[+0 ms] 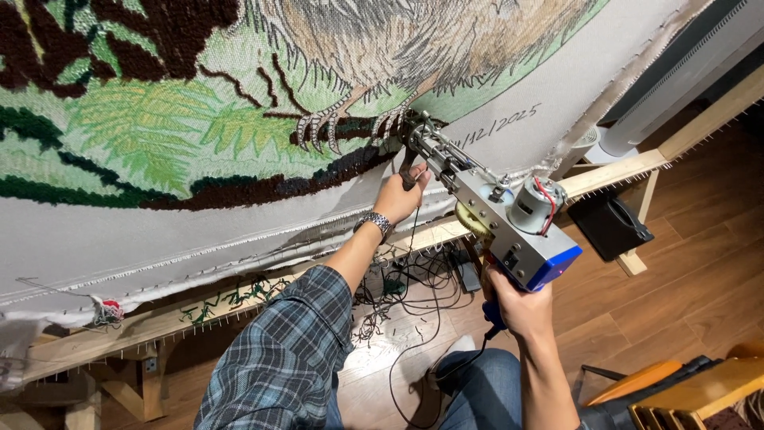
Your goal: The person uses a handheld tufting gun to apply yarn into a canvas stretched on a wooden frame, creating a detailed tapestry of a bird on a branch. They repeatedly trigger the gun to insert yarn and occasionally adjust the yarn with their fingers.
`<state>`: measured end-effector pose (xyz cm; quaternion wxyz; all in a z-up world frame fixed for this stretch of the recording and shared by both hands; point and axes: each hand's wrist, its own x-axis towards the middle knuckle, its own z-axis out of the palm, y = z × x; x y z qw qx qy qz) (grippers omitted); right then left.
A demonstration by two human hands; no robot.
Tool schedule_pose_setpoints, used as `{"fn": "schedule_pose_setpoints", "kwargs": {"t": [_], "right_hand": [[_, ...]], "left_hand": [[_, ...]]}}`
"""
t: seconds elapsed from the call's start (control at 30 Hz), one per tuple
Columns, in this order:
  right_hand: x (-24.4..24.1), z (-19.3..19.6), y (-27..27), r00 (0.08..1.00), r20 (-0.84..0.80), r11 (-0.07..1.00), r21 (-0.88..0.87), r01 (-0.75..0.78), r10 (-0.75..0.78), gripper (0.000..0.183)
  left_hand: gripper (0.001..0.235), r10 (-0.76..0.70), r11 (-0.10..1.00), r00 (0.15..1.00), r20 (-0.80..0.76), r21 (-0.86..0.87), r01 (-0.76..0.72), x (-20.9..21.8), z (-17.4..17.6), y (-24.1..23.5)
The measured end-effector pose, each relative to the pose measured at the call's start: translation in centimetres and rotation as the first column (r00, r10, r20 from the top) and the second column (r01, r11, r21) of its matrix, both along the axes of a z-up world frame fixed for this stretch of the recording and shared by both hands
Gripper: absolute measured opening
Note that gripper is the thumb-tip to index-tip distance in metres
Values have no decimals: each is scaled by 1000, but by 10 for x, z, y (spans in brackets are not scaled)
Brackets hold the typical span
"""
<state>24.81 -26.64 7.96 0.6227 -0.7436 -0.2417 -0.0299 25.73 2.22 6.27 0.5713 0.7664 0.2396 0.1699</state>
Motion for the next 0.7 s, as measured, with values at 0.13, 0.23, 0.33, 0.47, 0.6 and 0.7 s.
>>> {"fn": "schedule_pose_setpoints", "kwargs": {"t": [0.13,0.23,0.33,0.47,0.6,0.7], "right_hand": [[1,0,2,999,21,998,41,-45,44,12],[-16,-1,10,1000,-25,999,45,9,-8,14],[-5,-3,9,1000,-9,998,57,11,-11,16],[2,3,7,994,50,990,91,-104,99,15],[-12,29,12,987,26,974,159,-161,159,22],[-1,3,10,987,59,973,168,-160,152,18]], "left_hand": [[52,-3,1000,1000,-1,-13,3,-2,5,0],[51,6,1000,1000,-10,-19,-6,-4,10,2],[48,0,1000,999,-40,-28,-1,-7,23,2],[36,23,999,1000,3,-46,-22,-2,20,1],[41,-6,999,1000,-3,-42,5,-23,51,-10],[31,-43,994,998,38,-97,47,-2,15,3]]}}
